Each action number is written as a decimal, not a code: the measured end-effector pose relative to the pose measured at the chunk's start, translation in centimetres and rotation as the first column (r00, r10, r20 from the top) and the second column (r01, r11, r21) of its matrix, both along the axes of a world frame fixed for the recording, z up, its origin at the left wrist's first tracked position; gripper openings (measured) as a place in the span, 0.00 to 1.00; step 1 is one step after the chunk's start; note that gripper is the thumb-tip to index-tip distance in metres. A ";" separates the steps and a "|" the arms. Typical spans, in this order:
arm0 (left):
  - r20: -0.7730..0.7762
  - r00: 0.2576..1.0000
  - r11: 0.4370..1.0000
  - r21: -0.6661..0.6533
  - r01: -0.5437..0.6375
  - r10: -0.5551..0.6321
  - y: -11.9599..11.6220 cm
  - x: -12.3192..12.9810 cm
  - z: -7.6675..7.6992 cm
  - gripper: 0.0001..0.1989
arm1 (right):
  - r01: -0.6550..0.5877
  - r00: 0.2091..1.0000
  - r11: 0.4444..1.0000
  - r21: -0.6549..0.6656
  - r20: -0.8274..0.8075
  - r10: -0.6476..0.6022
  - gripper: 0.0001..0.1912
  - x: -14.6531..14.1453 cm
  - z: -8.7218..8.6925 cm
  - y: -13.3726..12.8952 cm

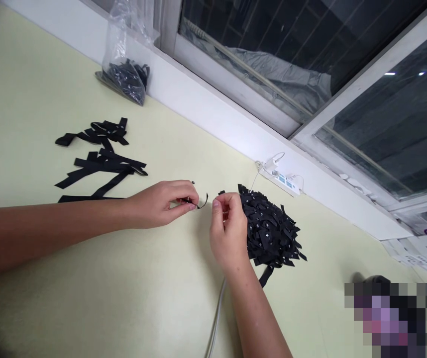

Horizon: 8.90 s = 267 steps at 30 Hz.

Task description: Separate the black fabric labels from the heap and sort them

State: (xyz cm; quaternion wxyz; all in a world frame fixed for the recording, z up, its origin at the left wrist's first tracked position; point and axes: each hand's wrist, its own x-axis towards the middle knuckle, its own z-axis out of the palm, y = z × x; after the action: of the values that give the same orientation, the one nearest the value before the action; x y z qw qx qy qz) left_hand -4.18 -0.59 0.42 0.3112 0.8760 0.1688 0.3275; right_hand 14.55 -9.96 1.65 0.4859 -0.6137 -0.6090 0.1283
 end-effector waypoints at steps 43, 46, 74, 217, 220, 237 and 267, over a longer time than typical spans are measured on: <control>0.195 0.980 0.963 0.269 -0.008 -0.046 -0.3 -0.1 0.2 0.09 | -0.126 0.971 0.988 -0.090 -0.216 0.104 0.09 -1.0 0.5 -0.9; 0.193 0.980 0.963 0.269 -0.004 -0.050 -0.2 -0.1 0.2 0.09 | -0.156 0.970 0.983 -0.093 -0.202 0.135 0.08 -0.8 0.4 -0.8; 0.089 0.996 0.997 0.079 -0.023 0.016 -0.7 0.3 -0.1 0.03 | -0.205 0.923 0.956 -0.211 -0.367 0.117 0.11 -1.2 0.7 -0.4; 0.015 0.995 0.972 -0.216 -0.090 0.095 -1.0 0.6 0.4 0.05 | -0.274 0.906 0.920 -0.280 -0.397 0.148 0.08 0.0 0.4 0.3; 0.008 0.995 0.953 -0.290 -0.092 0.098 -1.1 0.7 0.5 0.05 | -0.280 0.903 0.914 -0.294 -0.405 0.146 0.09 -0.1 0.4 0.3; 0.026 0.993 0.948 -0.299 -0.106 0.119 -1.0 0.7 0.3 0.06 | -0.224 0.931 0.927 -0.300 -0.348 0.113 0.14 -0.6 0.6 0.1; 0.084 0.963 0.886 -0.420 -0.197 0.254 -0.7 0.8 0.3 0.09 | 0.442 0.896 0.830 -0.340 0.223 -0.385 0.15 10.9 2.5 0.0</control>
State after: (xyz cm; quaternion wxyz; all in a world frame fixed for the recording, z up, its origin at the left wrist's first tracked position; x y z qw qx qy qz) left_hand -3.39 -1.25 0.76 0.4576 0.7415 0.3126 0.3783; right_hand 25.43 -9.98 4.18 0.3276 -0.8212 -0.4584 0.0909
